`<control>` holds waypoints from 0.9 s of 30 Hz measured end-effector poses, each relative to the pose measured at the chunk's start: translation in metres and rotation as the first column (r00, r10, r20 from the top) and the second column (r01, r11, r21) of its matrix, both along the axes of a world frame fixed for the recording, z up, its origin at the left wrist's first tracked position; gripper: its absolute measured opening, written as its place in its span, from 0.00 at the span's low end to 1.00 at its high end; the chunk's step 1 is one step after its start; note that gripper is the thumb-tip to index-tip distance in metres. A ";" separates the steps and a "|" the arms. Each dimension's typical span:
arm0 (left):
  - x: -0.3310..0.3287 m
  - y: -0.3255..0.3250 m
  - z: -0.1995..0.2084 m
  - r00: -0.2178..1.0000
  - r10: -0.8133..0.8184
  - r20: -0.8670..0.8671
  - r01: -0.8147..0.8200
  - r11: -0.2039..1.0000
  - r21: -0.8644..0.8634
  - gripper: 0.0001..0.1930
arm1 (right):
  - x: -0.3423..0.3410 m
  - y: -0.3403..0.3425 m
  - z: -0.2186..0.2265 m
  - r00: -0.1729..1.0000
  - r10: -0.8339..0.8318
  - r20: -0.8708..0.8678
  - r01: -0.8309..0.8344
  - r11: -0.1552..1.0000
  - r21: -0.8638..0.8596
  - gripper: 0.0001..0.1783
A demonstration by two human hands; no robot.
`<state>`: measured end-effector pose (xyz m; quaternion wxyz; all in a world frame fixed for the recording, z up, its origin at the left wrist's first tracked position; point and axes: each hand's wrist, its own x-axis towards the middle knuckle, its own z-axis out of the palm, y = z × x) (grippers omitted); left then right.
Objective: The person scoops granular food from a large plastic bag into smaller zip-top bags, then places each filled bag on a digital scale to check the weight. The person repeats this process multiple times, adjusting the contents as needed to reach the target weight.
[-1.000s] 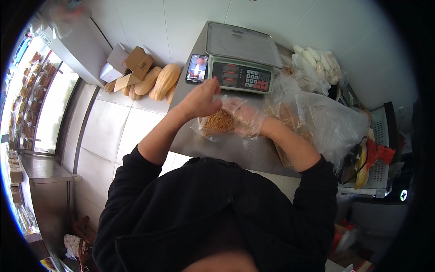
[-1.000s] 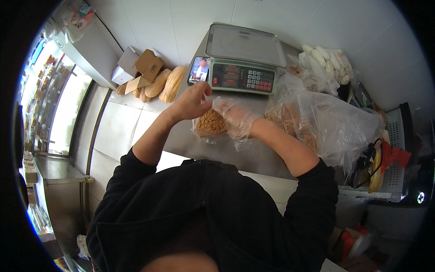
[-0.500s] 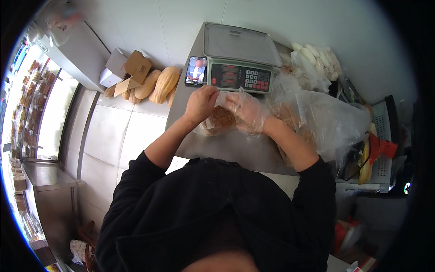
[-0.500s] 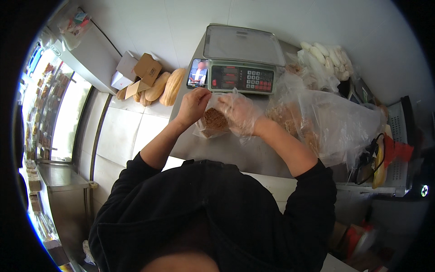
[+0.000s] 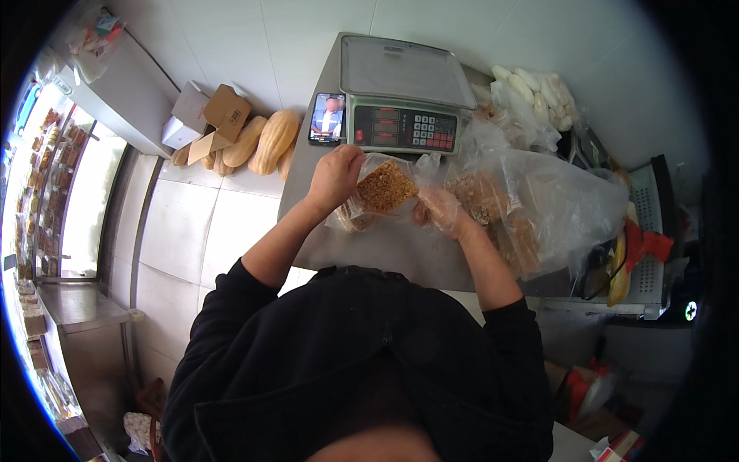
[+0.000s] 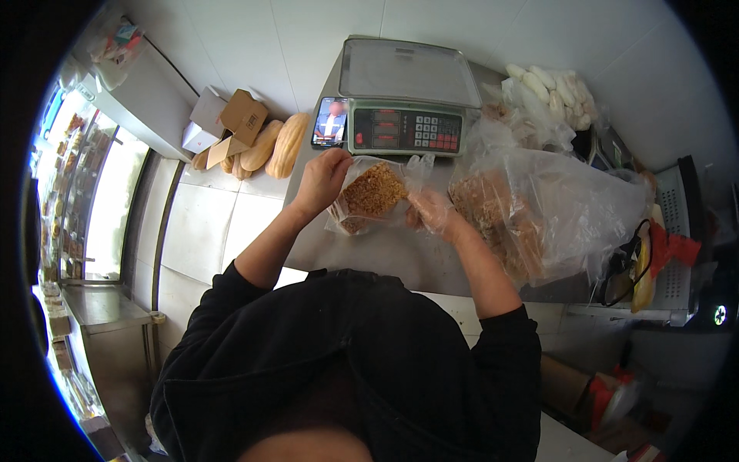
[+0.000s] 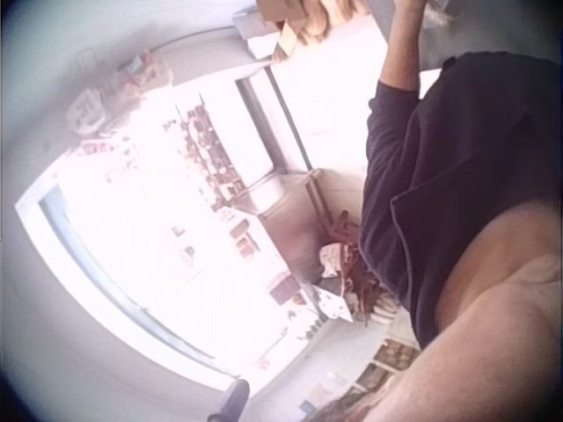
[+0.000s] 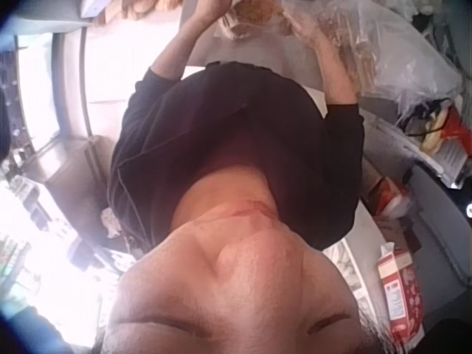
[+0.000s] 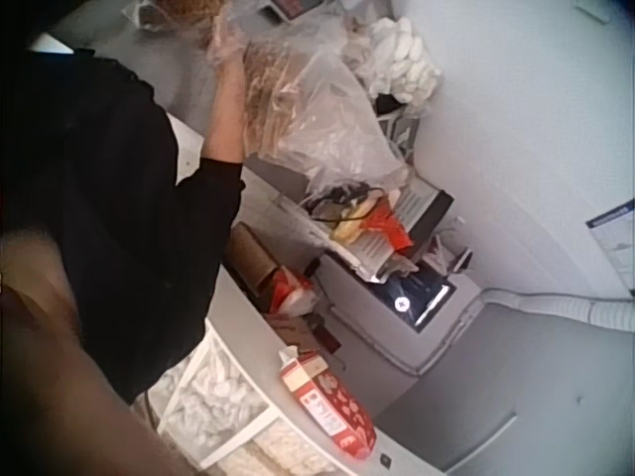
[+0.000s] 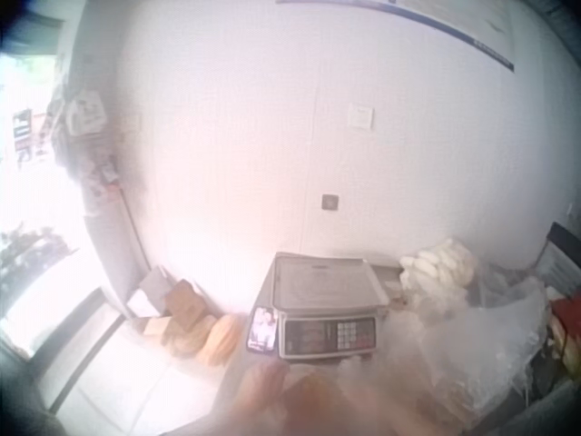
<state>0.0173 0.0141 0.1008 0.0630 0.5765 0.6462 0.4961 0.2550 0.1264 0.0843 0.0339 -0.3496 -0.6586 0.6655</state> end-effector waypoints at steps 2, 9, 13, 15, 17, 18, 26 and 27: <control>-0.001 0.001 0.000 1.000 -0.026 0.000 0.026 0.999 -0.018 0.05 | -0.002 -0.004 -0.001 1.000 -0.007 -0.018 0.008 0.999 0.049 0.20; -0.002 0.004 0.014 0.997 -0.069 -0.022 0.061 0.966 -0.252 0.07 | -0.014 -0.021 0.016 0.939 -0.330 -0.097 0.344 0.907 0.242 0.11; 0.003 0.000 0.023 0.996 0.031 -0.089 -0.045 0.985 -0.167 0.06 | -0.013 -0.023 0.045 0.952 -0.244 -0.184 0.305 0.762 0.571 0.13; 0.001 0.002 0.028 0.993 0.047 -0.111 -0.060 0.992 -0.110 0.05 | -0.012 -0.022 0.055 0.947 -0.246 -0.207 0.321 0.764 0.560 0.13; 0.002 0.002 0.034 0.991 0.041 -0.130 -0.046 0.998 -0.037 0.05 | -0.010 -0.025 0.060 0.944 -0.216 -0.250 0.318 0.799 0.509 0.13; 0.002 0.004 0.037 0.988 0.058 -0.146 -0.065 0.997 -0.042 0.04 | -0.009 -0.023 0.063 0.941 -0.167 -0.296 0.298 0.823 0.484 0.12; 0.001 0.011 0.051 0.995 -0.022 -0.095 0.026 0.999 0.036 0.05 | -0.011 -0.025 0.066 0.885 -0.252 -0.392 0.375 0.885 0.277 0.14; -0.001 0.012 0.049 0.997 -0.061 -0.049 0.061 0.998 -0.001 0.06 | -0.010 -0.024 0.064 0.912 -0.219 -0.347 0.348 0.861 0.371 0.14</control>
